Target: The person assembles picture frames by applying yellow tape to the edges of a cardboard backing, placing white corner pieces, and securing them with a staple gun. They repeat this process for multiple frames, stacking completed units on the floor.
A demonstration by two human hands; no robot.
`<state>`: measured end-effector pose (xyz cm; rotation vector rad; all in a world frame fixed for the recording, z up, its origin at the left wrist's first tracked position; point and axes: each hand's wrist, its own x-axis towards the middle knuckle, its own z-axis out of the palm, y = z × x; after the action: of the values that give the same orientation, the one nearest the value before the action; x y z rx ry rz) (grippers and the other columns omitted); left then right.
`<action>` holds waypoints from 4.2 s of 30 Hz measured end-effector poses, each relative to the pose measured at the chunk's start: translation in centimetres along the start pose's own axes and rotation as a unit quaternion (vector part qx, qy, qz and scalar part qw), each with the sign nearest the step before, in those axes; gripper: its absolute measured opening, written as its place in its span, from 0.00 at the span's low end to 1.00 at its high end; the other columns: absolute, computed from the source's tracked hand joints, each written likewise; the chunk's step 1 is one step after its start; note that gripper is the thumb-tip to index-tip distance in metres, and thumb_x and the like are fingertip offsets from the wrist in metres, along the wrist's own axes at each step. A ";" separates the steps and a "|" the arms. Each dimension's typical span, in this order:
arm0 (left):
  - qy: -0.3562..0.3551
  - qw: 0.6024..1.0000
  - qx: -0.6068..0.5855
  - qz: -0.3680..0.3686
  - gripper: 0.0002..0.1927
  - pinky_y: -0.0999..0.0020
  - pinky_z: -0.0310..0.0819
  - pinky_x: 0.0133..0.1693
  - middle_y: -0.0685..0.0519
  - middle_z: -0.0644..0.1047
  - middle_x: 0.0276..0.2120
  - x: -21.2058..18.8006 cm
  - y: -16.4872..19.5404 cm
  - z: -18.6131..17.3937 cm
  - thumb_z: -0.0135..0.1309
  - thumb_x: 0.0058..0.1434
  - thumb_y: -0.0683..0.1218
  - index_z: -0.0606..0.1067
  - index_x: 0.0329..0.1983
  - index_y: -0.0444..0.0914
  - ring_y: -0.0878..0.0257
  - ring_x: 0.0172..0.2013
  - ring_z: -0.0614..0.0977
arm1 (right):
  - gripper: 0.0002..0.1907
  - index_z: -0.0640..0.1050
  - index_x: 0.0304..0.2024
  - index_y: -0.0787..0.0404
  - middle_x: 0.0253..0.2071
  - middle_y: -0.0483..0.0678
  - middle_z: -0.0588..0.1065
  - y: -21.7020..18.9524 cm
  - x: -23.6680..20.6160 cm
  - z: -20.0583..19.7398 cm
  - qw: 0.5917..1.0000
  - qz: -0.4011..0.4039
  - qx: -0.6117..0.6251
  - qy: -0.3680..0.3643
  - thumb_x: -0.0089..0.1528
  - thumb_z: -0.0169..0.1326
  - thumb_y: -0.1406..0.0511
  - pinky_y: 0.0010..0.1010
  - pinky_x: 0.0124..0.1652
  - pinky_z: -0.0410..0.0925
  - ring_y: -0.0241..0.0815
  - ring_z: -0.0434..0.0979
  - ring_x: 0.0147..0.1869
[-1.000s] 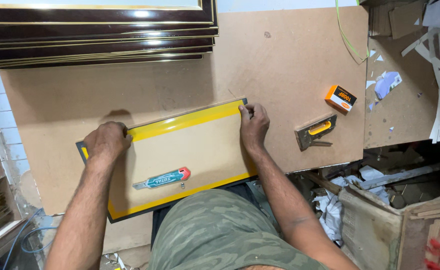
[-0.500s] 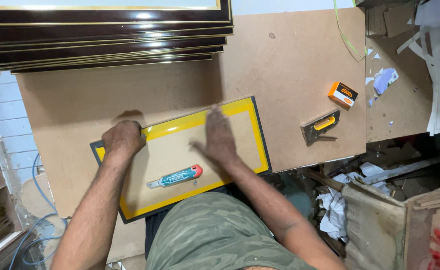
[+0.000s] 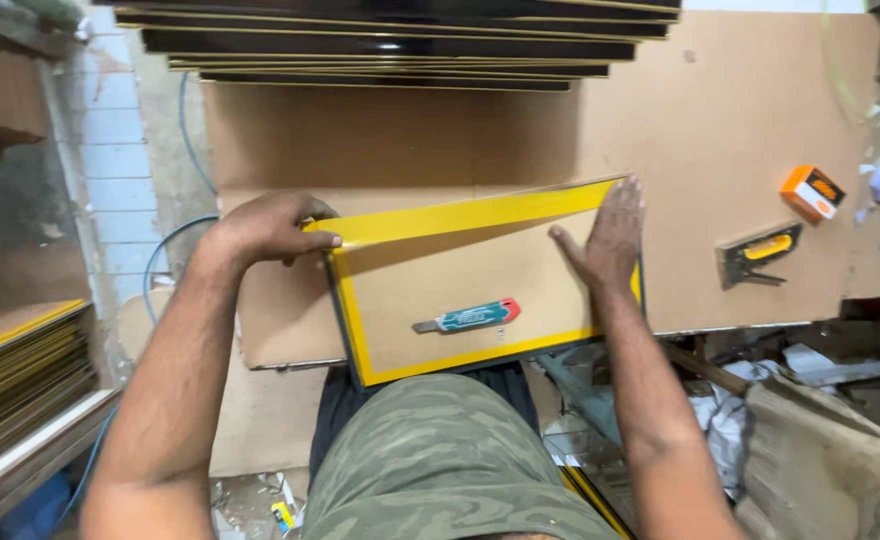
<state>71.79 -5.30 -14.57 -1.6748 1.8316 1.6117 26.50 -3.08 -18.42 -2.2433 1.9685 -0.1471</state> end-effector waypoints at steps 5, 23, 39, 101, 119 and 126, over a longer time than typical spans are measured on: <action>-0.008 0.997 0.061 -0.042 0.22 0.51 0.79 0.46 0.40 0.84 0.37 0.4 -4.1 1.9 0.57 0.60 0.58 0.81 0.50 0.40 0.45 0.41 0.86 | 0.62 0.49 0.77 0.77 0.79 0.74 0.45 -0.5 -0.6 1.4 1.000 0.005 0.003 0.001 0.62 0.56 0.37 0.58 0.78 0.40 0.71 0.41 0.84; 0.057 0.989 0.108 -0.077 0.21 0.53 0.76 0.51 0.49 0.83 0.46 1.1 -3.3 3.6 0.61 0.55 0.57 0.81 0.51 0.48 0.50 0.49 0.83 | 0.60 0.48 0.78 0.76 0.80 0.72 0.43 -2.9 -0.7 0.3 0.999 0.053 0.009 0.007 0.65 0.50 0.36 0.60 0.77 0.35 0.66 0.37 0.85; 0.045 0.986 0.129 -0.099 0.24 0.53 0.77 0.52 0.48 0.83 0.46 0.4 -2.3 2.9 0.63 0.52 0.59 0.82 0.50 0.45 0.51 0.50 0.83 | 0.63 0.52 0.75 0.75 0.78 0.70 0.47 -26.2 -5.2 2.0 0.959 -0.227 0.095 -0.141 0.60 0.51 0.31 0.57 0.75 0.37 0.65 0.38 0.84; 0.092 0.988 0.111 -0.055 0.22 0.53 0.77 0.49 0.45 0.83 0.42 -0.2 -4.7 3.4 0.62 0.51 0.57 0.83 0.47 0.44 0.49 0.45 0.84 | 0.39 0.57 0.70 0.71 0.25 0.64 0.77 -31.1 -7.6 3.2 0.945 -0.101 0.185 -0.251 0.58 0.53 0.65 0.56 0.33 0.72 0.67 0.79 0.30; 0.212 0.937 0.258 -0.100 0.14 0.50 0.80 0.44 0.44 0.81 0.46 0.0 -5.1 3.9 0.60 0.57 0.48 0.82 0.46 0.42 0.46 0.44 0.84 | 0.27 0.71 0.60 0.58 0.35 0.56 0.80 -25.5 -10.3 2.8 0.953 -0.144 0.187 -0.191 0.61 0.58 0.57 0.51 0.34 0.73 0.60 0.81 0.36; 0.545 0.813 0.145 0.143 0.13 0.50 0.76 0.48 0.43 0.70 0.57 -1.1 -5.7 6.7 0.62 0.64 0.45 0.80 0.52 0.46 0.43 0.50 0.78 | 0.28 0.75 0.54 0.63 0.53 0.56 0.74 -19.8 -9.6 1.8 0.968 -0.215 0.088 -0.094 0.60 0.62 0.52 0.49 0.59 0.66 0.57 0.73 0.58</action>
<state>73.33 1.78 -19.62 -2.4756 2.6926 0.2176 44.88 9.04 -16.38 -2.4267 1.3015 -0.1441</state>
